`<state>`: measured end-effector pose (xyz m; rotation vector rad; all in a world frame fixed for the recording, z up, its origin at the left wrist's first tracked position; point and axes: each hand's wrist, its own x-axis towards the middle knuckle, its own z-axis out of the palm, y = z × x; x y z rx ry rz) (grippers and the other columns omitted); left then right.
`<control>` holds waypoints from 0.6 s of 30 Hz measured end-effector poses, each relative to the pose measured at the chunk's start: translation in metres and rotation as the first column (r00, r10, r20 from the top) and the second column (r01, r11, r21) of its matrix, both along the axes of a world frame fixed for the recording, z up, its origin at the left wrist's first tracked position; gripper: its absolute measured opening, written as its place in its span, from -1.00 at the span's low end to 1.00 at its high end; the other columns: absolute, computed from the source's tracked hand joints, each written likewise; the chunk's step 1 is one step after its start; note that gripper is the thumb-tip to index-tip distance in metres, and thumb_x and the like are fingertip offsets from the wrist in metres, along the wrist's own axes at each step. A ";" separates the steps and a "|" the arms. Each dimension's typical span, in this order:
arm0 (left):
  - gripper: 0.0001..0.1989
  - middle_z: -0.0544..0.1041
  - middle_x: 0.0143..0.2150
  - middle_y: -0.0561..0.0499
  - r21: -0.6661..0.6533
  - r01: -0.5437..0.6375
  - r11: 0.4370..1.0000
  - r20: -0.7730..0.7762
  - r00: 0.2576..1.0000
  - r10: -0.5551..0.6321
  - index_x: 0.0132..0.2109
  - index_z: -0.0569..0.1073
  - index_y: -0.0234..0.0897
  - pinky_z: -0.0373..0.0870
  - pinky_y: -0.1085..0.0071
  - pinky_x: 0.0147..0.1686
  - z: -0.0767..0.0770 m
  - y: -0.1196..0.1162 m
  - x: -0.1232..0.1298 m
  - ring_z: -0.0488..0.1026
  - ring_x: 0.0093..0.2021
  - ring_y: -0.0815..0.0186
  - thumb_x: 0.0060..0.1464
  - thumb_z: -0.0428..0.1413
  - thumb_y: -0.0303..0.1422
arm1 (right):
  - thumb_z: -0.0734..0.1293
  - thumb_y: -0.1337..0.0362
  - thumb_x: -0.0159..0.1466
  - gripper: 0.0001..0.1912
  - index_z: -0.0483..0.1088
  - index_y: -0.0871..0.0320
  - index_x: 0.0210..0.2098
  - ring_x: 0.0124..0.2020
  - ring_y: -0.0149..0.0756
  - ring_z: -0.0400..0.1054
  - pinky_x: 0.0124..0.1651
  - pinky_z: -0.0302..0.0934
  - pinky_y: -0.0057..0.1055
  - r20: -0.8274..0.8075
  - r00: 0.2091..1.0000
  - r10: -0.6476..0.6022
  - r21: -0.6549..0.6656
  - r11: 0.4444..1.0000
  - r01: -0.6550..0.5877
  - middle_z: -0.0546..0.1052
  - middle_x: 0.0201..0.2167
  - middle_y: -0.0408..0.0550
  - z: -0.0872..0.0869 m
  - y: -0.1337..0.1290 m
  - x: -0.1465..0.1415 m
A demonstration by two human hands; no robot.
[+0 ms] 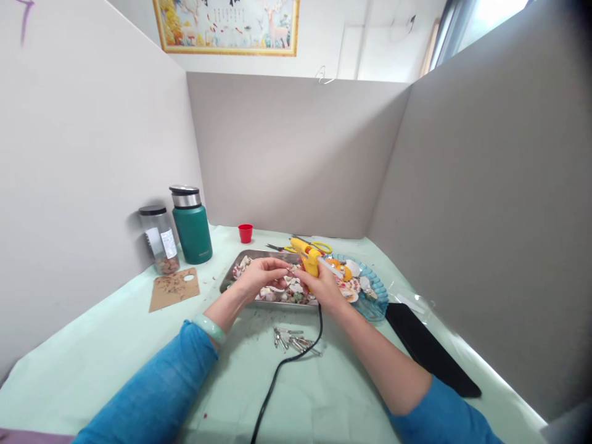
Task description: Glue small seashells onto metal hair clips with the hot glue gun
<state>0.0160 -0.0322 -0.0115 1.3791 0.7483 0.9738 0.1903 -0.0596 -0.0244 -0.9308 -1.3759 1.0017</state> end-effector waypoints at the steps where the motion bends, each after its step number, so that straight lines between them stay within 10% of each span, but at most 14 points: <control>1: -0.69 0.52 -0.48 -0.01 0.016 -0.012 1.000 -0.018 1.000 0.012 -0.25 0.52 -0.39 0.40 0.46 -0.41 0.001 -0.001 0.000 0.45 -0.51 0.41 -0.17 0.30 -0.30 | 0.39 0.15 0.07 -0.68 0.29 0.15 -0.25 -0.67 -0.50 0.12 -0.66 0.02 -0.51 0.001 1.000 0.007 0.004 1.000 -0.007 0.30 -0.58 -0.24 -0.001 0.001 0.001; 18: -0.66 0.57 -0.41 -0.06 0.065 -0.336 0.940 0.127 0.937 0.326 -0.30 0.51 -0.40 0.44 0.42 -0.40 0.001 0.011 -0.007 0.46 -0.52 0.40 -0.24 0.32 -0.27 | 0.34 0.00 0.12 -0.58 0.30 0.21 -0.20 -0.69 -0.50 0.14 -0.68 0.05 -0.51 -0.061 0.988 0.140 -0.004 0.990 -0.141 0.41 -0.55 -0.18 0.004 -0.003 0.002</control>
